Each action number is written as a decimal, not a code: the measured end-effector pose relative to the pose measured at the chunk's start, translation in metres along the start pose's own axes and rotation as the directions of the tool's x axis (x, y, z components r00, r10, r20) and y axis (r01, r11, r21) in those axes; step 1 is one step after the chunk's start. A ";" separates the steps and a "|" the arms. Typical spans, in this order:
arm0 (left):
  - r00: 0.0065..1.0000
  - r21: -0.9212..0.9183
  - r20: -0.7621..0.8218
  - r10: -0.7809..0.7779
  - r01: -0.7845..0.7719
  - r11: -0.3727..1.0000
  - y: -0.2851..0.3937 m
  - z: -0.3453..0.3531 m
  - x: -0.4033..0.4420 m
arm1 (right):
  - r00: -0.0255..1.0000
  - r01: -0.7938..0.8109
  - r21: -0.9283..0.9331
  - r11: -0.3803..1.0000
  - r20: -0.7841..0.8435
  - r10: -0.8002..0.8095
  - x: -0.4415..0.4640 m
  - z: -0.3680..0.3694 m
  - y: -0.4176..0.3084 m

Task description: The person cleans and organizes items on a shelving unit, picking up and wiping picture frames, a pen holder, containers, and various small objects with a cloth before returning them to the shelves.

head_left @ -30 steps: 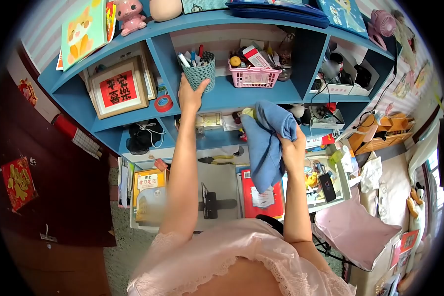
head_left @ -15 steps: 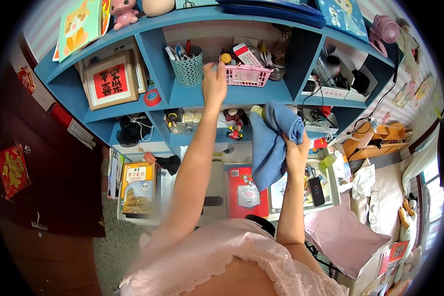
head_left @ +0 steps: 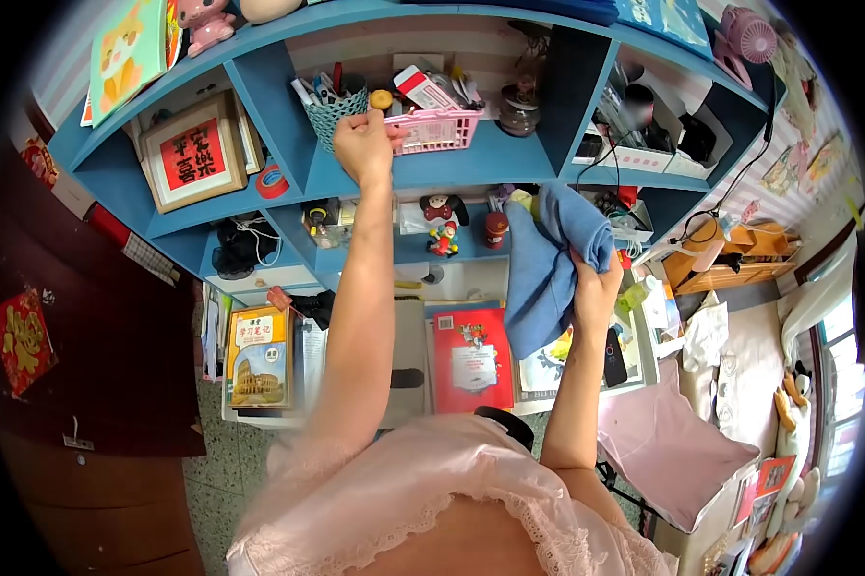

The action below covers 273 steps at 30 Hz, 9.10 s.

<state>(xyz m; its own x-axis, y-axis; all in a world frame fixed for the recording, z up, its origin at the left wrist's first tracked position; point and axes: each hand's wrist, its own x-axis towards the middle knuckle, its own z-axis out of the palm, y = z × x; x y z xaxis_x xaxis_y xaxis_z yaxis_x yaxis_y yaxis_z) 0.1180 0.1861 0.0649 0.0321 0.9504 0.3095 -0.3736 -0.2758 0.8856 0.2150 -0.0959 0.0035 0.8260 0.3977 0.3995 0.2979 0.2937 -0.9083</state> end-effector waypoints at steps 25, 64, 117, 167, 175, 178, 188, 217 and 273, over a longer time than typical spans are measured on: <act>0.951 0.106 0.210 0.227 -0.253 0.962 -0.012 -0.026 -0.098 | 0.998 -0.015 0.165 0.986 0.062 0.004 -0.010 0.036 0.008; 0.872 0.580 0.426 0.240 -0.467 0.667 -0.019 0.216 -0.184 | 0.955 -0.169 0.604 0.779 -0.094 0.280 0.109 -0.218 0.016; 0.322 0.275 0.935 0.151 -0.923 0.269 -0.004 0.322 -0.083 | 0.839 0.471 -0.513 0.718 0.009 -0.544 0.188 -0.170 0.056; 0.099 0.070 0.995 0.029 -0.856 0.512 0.019 0.397 -0.100 | 0.870 0.196 0.289 0.937 -0.492 -0.030 0.145 -0.227 0.031; 0.289 0.263 0.948 0.133 -0.947 0.182 0.022 0.308 -0.092 | 0.871 0.189 0.407 0.894 -0.491 0.039 0.144 -0.220 0.023; 0.298 0.294 0.955 0.013 -0.948 0.117 0.010 0.300 -0.081 | 0.873 0.132 0.436 0.890 -0.477 0.104 0.142 -0.212 0.028; 0.109 0.130 0.991 -0.078 -0.920 0.370 0.043 0.304 -0.069 | 0.875 0.158 0.447 0.880 -0.477 0.085 0.132 -0.210 0.028; 0.414 0.409 0.910 0.012 -0.903 0.129 -0.015 0.428 -0.140 | 0.883 0.113 0.445 0.889 -0.455 0.115 0.128 -0.231 0.025; 0.039 0.217 0.942 0.334 -0.829 -0.515 0.109 0.091 -0.107 | 0.956 0.013 0.619 0.785 -0.238 0.172 0.107 -0.125 0.013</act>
<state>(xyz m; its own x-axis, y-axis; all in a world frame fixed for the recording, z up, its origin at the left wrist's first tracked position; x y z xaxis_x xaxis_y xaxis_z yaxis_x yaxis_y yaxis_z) 0.1581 0.0415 0.1596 0.7494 -0.1911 0.6339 0.3669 -0.6770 -0.6380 0.3674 -0.1582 0.0189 0.9546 0.2239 0.1964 -0.0517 0.7741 -0.6309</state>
